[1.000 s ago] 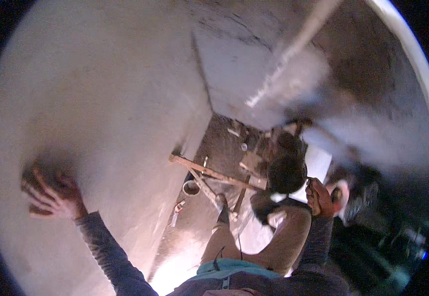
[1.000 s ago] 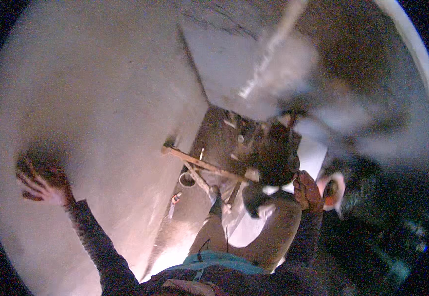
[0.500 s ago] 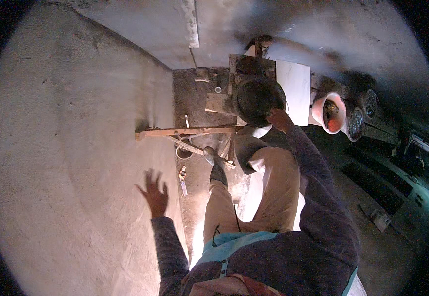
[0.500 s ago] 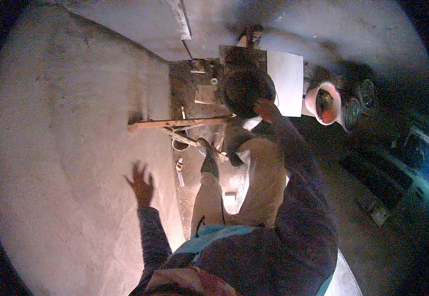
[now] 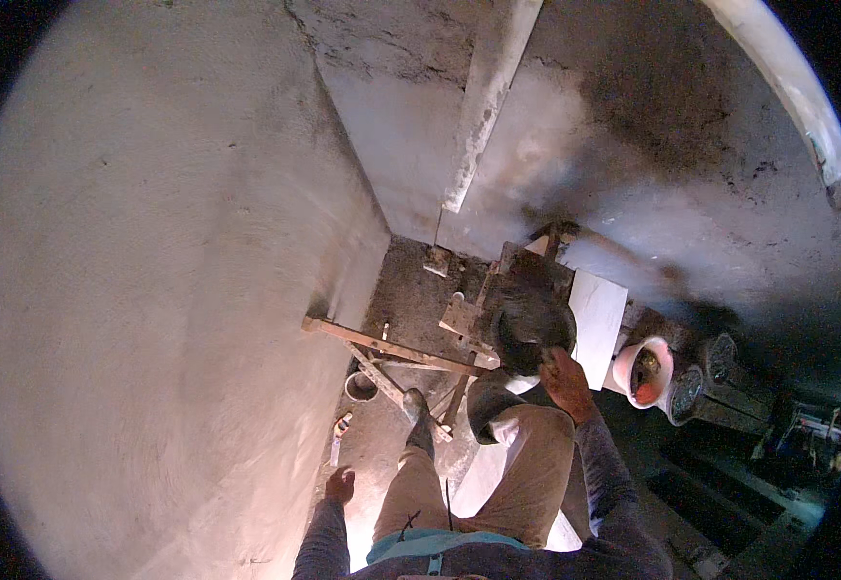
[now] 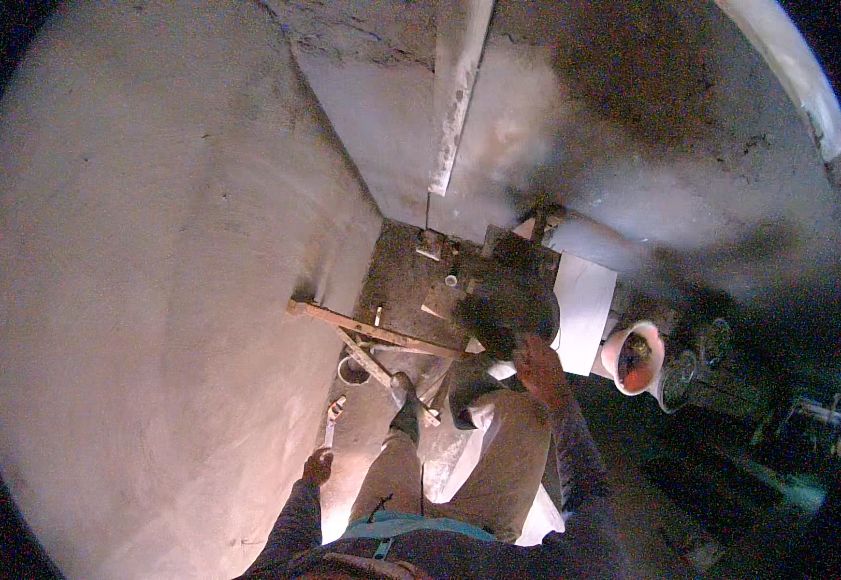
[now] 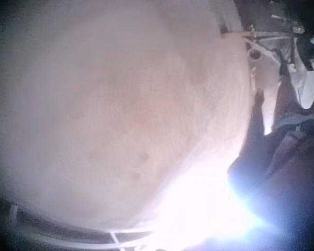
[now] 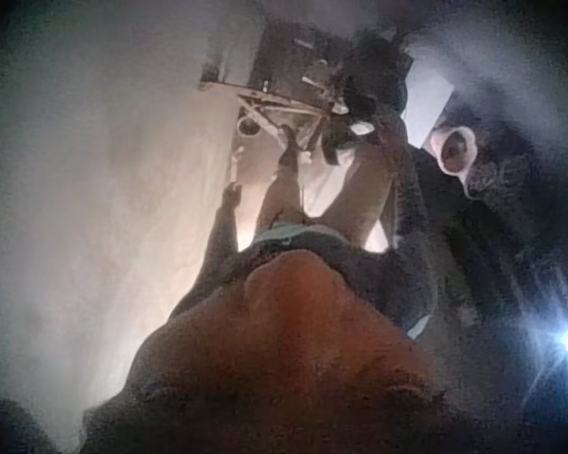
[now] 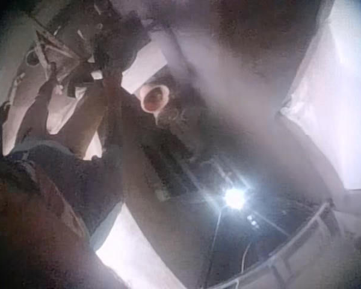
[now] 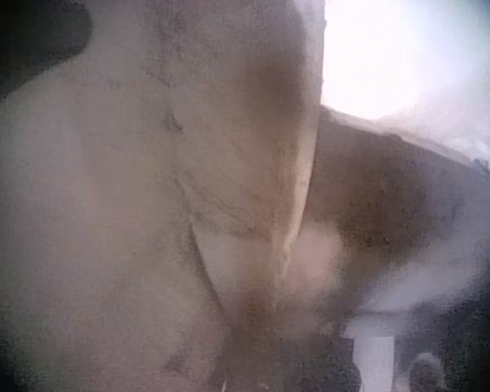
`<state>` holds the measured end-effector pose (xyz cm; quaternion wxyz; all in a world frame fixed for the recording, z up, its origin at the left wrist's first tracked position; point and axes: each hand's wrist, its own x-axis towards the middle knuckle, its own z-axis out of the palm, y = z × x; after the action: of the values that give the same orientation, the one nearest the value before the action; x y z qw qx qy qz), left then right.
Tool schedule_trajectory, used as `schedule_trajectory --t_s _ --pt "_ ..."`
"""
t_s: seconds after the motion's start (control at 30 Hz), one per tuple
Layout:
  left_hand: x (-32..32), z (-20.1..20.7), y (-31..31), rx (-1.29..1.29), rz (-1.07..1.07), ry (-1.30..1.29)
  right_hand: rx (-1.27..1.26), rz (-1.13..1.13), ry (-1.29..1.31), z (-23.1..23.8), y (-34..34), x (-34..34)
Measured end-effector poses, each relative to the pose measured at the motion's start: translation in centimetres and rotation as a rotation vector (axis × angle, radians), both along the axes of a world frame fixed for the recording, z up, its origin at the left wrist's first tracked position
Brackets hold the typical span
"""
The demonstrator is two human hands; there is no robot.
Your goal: The person applies plaster to a wall using a trowel and a head pan. They repeatedly scoop plaster from the pan and spread it onto the wall surface, smoothing it with the trowel.
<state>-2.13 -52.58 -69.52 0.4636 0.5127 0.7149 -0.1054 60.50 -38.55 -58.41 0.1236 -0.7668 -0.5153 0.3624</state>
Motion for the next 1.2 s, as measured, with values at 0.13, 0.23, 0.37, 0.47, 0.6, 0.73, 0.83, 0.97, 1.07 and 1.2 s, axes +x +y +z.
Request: schedule_trajectory --t_s 0.13,0.23,0.37,0.47,0.6,0.73,0.83,0.97,1.07,1.2 --pt "3.7 0.6 4.5 0.176 0.084 -0.130 0.159 0.495 0.157 10.7 9.7 -7.8" --pt "5.9 1.1 6.1 0.282 0.159 -0.242 -0.218 0.654 0.610 15.3 16.6 -11.4" --pt "6.5 0.8 4.7 0.283 0.240 -0.293 -0.319 0.727 0.919 16.1 28.3 -12.4" --pt "5.1 -0.3 0.6 0.367 0.196 -0.197 -0.254 0.431 0.961 15.4 38.3 -9.5" --pt "3.0 -1.9 -6.1 0.263 0.138 -0.088 0.163 -0.348 0.939 15.8 39.3 -2.7" --pt "2.3 -2.1 -11.0 -0.054 0.386 -0.136 0.020 -0.362 0.972 14.3 18.3 4.0" --pt "1.0 -2.1 -12.0 -0.077 -0.032 -0.042 -0.057 -0.023 0.405 8.6 5.5 8.2" --pt "0.4 -3.6 -8.4 -0.005 0.190 -0.265 -0.297 0.519 -0.299 -5.3 -2.7 10.4" --pt "1.3 -4.0 -2.6 0.223 0.040 -0.258 -0.281 0.585 -0.422 -15.4 -3.4 9.0" --pt "3.2 -1.7 4.5 0.235 0.171 -0.352 -0.558 0.326 -0.430 -17.6 -2.4 8.8"
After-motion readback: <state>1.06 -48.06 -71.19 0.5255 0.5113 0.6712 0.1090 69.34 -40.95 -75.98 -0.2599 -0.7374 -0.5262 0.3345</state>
